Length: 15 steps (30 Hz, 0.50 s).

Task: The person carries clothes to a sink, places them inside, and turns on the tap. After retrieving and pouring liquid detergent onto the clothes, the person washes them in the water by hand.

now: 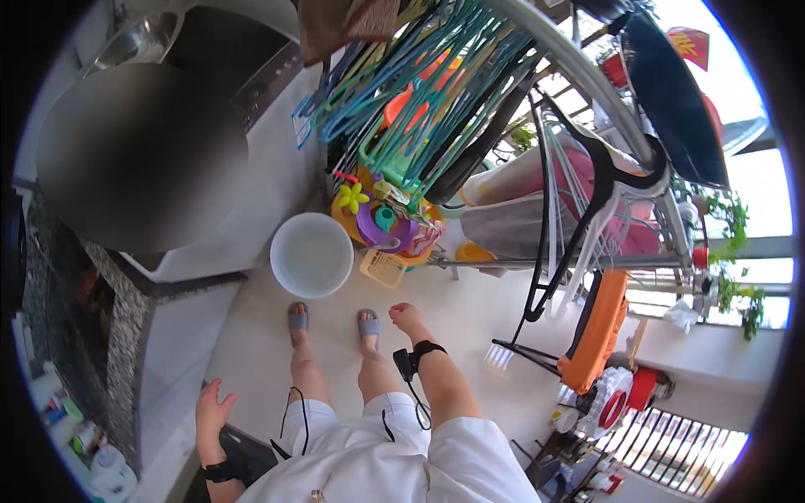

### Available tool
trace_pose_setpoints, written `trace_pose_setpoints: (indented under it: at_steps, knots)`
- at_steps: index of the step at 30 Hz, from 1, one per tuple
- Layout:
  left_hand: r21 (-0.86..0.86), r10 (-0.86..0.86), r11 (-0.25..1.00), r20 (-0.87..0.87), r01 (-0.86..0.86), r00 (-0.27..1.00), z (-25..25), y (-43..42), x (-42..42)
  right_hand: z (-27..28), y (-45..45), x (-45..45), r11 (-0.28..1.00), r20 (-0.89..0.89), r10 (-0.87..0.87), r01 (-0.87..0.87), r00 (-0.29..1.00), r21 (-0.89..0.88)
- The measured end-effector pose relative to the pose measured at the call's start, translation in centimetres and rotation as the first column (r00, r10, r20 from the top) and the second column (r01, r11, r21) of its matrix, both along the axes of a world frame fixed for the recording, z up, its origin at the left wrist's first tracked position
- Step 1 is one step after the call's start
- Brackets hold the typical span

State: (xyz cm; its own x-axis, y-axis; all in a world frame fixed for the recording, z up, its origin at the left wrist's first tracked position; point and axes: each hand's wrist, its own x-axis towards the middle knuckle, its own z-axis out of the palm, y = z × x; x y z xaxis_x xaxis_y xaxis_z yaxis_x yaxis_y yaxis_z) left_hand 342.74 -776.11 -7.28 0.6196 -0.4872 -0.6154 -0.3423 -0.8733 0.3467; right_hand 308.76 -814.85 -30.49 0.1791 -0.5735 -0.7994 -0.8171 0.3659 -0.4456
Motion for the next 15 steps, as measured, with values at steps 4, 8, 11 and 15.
trace_pose_setpoints:
  at_steps: [4,8,11,15]
  knots:
    - [0.073,0.022,0.997,-0.027,-0.020,0.999,-1.1,0.5,-8.5,-2.0,-1.2,-2.4,0.935,0.103,0.322,-0.299,0.941,-0.192]
    - [0.034,0.206,0.979,-0.216,-0.203,0.955,-1.0,-0.3,-14.9,0.5,-2.3,-5.2,0.936,0.178,0.344,-0.321,0.922,-0.144]
    - [-0.021,0.246,0.966,-0.242,-0.259,0.939,0.4,0.1,-17.9,2.0,-2.7,-8.4,0.960,0.194,0.280,-0.276,0.940,-0.051]
    - [-0.045,0.235,0.970,-0.065,-0.238,0.970,1.8,1.5,-20.1,2.7,-1.9,-12.1,0.989,0.167,0.107,-0.122,0.980,0.088]
